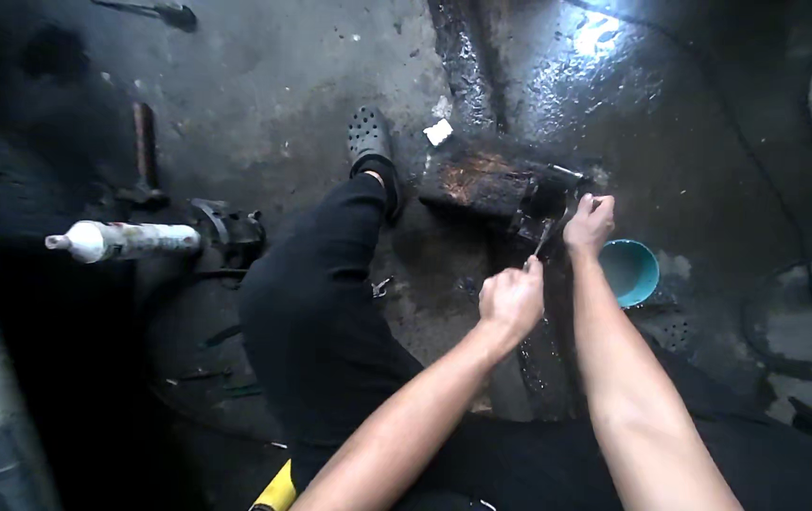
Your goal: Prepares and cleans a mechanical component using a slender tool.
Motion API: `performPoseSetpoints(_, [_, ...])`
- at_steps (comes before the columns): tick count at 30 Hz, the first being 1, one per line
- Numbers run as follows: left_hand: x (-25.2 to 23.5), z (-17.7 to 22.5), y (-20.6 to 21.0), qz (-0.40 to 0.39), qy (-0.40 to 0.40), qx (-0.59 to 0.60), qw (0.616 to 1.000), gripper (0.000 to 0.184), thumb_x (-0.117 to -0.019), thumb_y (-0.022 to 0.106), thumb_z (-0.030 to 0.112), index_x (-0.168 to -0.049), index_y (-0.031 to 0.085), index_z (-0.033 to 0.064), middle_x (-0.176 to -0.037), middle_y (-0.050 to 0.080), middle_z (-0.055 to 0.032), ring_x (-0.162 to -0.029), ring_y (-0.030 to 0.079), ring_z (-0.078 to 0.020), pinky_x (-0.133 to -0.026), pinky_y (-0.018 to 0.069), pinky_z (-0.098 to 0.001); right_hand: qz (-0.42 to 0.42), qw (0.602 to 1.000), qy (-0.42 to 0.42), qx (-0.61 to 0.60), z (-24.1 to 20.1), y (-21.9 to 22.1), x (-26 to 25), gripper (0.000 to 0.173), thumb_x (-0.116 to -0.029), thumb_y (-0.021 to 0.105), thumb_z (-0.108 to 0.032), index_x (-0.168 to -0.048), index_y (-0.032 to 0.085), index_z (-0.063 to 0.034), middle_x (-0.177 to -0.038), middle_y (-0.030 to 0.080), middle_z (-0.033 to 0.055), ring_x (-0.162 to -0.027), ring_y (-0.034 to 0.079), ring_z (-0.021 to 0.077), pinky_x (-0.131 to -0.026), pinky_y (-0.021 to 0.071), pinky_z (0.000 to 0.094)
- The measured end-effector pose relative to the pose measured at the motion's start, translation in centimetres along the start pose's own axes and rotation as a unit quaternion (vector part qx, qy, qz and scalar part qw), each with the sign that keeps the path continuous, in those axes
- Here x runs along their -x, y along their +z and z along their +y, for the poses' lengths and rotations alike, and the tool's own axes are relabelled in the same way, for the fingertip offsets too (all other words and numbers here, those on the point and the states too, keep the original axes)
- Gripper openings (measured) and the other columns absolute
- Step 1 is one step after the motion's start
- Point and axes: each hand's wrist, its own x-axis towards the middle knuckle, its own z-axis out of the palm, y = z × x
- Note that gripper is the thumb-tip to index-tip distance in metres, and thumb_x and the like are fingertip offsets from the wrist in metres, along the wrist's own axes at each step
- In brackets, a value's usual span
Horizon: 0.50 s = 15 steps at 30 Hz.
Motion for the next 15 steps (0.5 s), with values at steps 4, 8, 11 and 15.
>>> performPoseSetpoints(4, [-1.1, -2.9, 4.8, 0.011, 0.010, 0.019, 1.000, 0.056, -0.1086, 0.039, 0.028, -0.164, 0.030, 0.0308, -0.112, 0.071, -0.0198, -0.094, 0.072, -0.0373, -0.079, 0.0570, -0.0524, 0.006, 1.000, -0.004, 0.000, 0.4, 0.5, -0.3, 0.038, -0.1106, 0.043, -0.030, -0.127, 0.057, 0.0016, -0.117, 0.067, 0.0220, -0.112, 0.066, 0.0330, -0.100, 0.0496, 0.0504])
performPoseSetpoints(8, [0.6, -0.3, -3.6, -0.028, 0.029, 0.011, 0.999, 0.035, -0.0979, 0.061, 0.021, -0.132, 0.063, 0.0143, -0.100, 0.073, -0.0140, -0.093, 0.072, -0.0348, -0.071, 0.0567, -0.0549, 0.019, 1.000, -0.024, 0.003, 0.7, 0.4, -0.1, 0.038, -0.1102, 0.043, -0.029, -0.126, 0.057, 0.0021, -0.116, 0.067, 0.0214, -0.113, 0.066, 0.0310, -0.101, 0.0493, 0.0477])
performPoseSetpoints(11, [0.8, 2.4, -9.3, -0.076, 0.033, -0.020, 0.996, 0.014, -0.0922, 0.071, 0.021, -0.103, 0.072, 0.0115, -0.100, 0.072, -0.0125, -0.093, 0.070, -0.0342, -0.067, 0.0550, -0.0562, 0.014, 1.000, -0.021, 0.017, 0.0, 0.2, 0.1, 0.039, -0.1102, 0.043, -0.028, -0.127, 0.057, 0.0037, -0.117, 0.067, 0.0228, -0.113, 0.065, 0.0332, -0.101, 0.0484, 0.0491])
performPoseSetpoints(15, [0.3, 2.8, -6.4, -0.011, 0.037, 0.024, 0.999, 0.013, -0.0928, 0.069, 0.016, -0.103, 0.070, 0.0095, -0.095, 0.072, -0.0108, -0.087, 0.071, -0.0310, -0.063, 0.0561, -0.0509, 0.017, 0.999, -0.007, 0.033, -0.2, 0.3, -0.1, 0.038, -0.1103, 0.042, -0.028, -0.127, 0.057, 0.0023, -0.118, 0.067, 0.0214, -0.114, 0.065, 0.0314, -0.101, 0.0483, 0.0480])
